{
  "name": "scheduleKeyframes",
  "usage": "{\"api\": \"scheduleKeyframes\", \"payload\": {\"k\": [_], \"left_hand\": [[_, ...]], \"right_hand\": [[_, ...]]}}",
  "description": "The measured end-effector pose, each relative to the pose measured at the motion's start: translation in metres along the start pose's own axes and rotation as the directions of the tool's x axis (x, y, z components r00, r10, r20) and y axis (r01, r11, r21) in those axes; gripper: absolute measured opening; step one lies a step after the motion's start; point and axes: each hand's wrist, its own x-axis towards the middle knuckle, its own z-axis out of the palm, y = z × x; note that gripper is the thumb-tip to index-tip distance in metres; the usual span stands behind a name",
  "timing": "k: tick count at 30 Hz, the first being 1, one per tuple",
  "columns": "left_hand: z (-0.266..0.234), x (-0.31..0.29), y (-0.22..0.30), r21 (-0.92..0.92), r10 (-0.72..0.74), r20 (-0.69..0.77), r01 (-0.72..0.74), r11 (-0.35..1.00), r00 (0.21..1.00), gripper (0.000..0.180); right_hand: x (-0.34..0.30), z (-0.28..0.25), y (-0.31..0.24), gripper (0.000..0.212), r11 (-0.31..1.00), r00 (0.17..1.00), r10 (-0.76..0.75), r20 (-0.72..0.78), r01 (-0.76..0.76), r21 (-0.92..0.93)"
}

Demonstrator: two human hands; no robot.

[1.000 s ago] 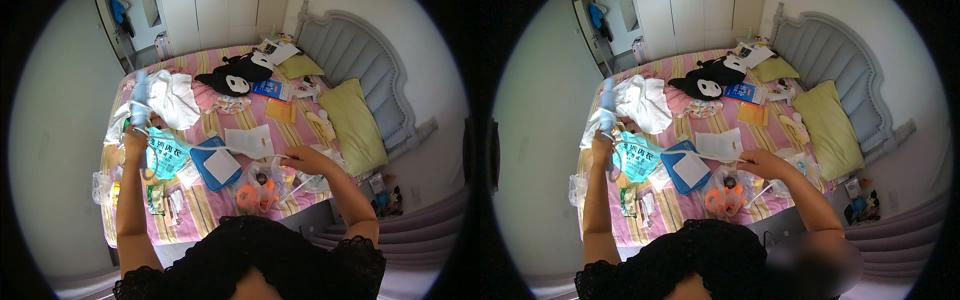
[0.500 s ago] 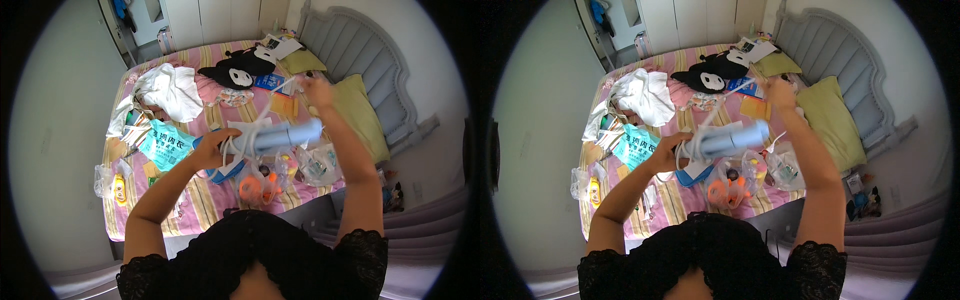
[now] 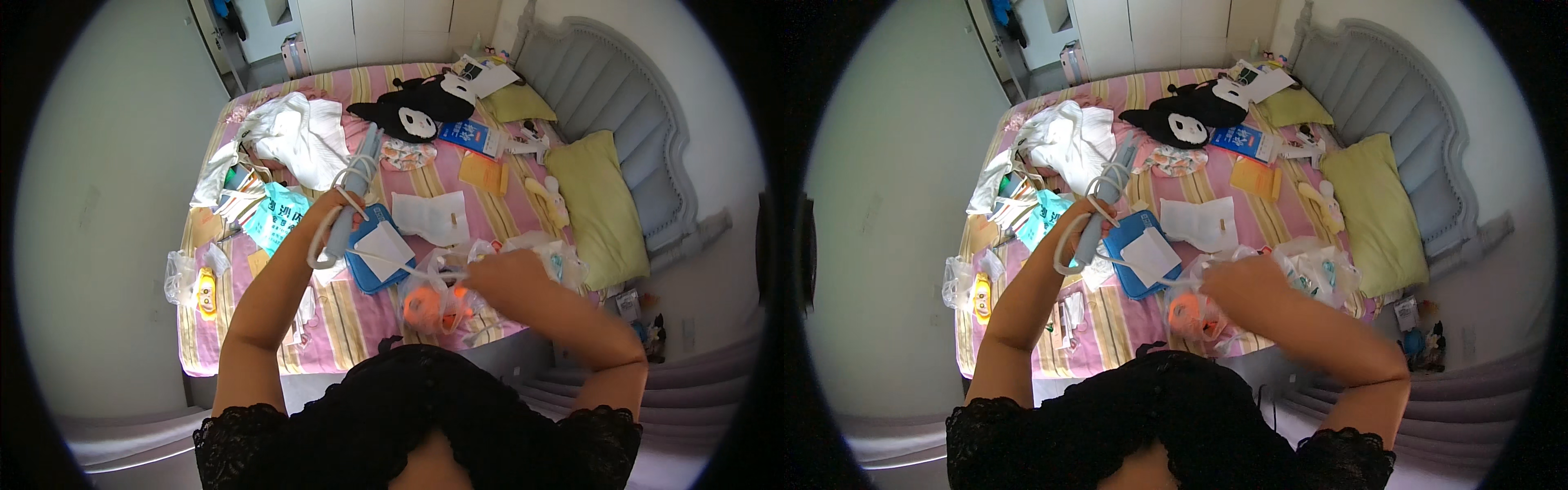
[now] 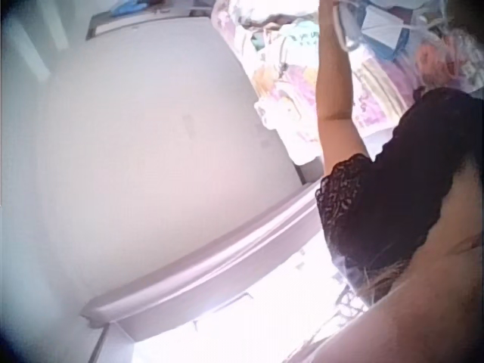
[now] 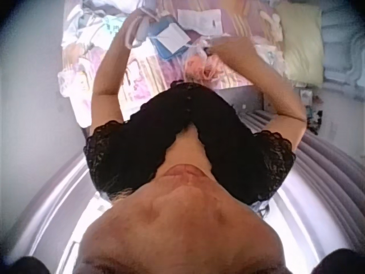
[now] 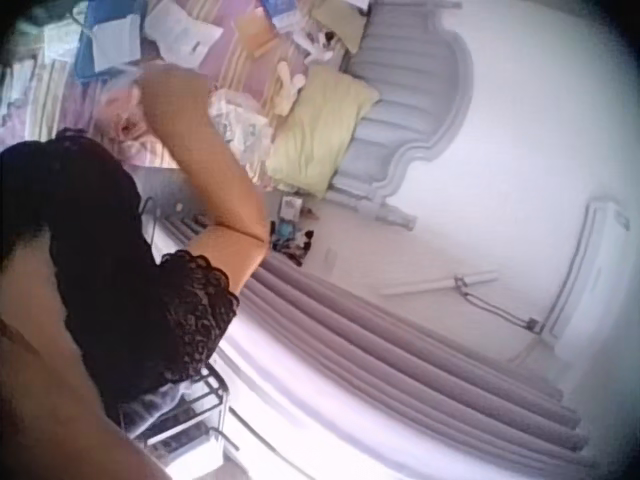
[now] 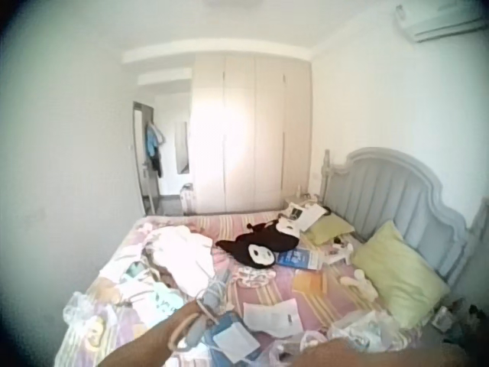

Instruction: The person organizes various items on a bed, including toys, a hair clipper, and plastic bags. They place items into a drawer and a blue pouch, and handle several plastic bags and papers.

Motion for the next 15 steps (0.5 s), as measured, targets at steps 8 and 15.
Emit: {"api": "scheduleKeyframes", "payload": {"k": [8,15], "left_hand": [[-0.006,-0.013,-0.02,0.269,0.111,0.118,-0.139,0.953,0.987,0.028],[0.084,-0.051,-0.049,0.655,0.229,0.755,-0.726,-0.21,0.615,0.062]], "right_hand": [[-0.029,-0.064,0.039,0.01,0.954,0.938,0.071,-0.338,0.034,0.297],[0.038,-0.054,0.082,0.024,0.962,0.89,0.176,-0.42,-0.065,0.264]]}}
